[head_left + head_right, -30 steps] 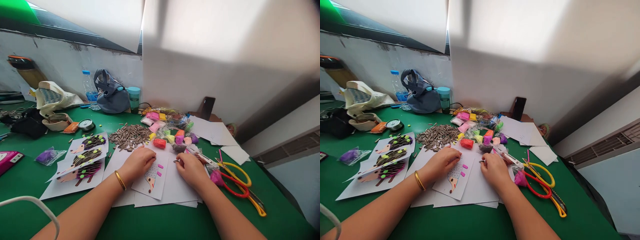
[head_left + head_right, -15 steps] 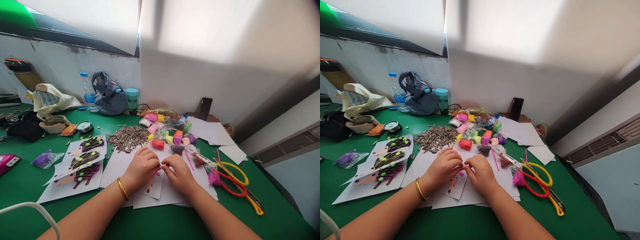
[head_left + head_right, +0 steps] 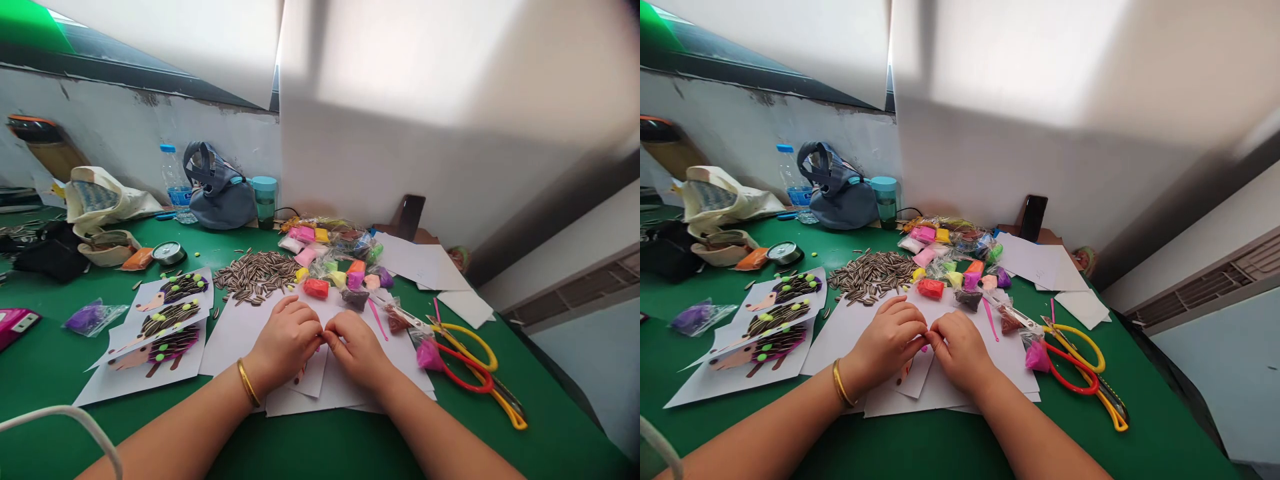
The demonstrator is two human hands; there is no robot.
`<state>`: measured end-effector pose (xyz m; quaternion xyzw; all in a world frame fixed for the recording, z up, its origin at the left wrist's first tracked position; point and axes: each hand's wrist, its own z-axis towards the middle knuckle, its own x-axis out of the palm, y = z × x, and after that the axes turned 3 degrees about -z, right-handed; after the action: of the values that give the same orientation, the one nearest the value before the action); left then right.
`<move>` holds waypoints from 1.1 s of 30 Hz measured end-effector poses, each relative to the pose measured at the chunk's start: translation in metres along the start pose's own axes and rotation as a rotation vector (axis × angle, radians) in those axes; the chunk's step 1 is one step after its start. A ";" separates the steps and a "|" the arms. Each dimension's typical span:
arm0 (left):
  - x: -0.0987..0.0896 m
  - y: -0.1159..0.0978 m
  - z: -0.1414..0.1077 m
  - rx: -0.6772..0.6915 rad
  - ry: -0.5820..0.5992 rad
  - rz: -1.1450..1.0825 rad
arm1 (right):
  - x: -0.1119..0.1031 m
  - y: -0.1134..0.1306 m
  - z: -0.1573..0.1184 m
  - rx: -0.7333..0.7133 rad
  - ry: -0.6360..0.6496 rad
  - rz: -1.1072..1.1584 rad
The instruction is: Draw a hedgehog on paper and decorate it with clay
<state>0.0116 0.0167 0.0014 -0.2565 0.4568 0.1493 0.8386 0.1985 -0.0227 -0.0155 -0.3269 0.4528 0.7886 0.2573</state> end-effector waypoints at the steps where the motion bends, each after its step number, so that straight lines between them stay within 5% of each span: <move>1: 0.000 0.000 0.000 0.000 -0.004 0.000 | 0.000 0.000 0.000 0.000 0.000 0.003; 33: 0.000 -0.002 -0.001 0.003 -0.089 -0.076 | -0.003 0.002 -0.002 0.068 -0.028 0.150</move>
<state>0.0113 0.0143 0.0017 -0.2655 0.4091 0.1279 0.8636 0.1992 -0.0256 -0.0129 -0.2720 0.4989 0.7944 0.2148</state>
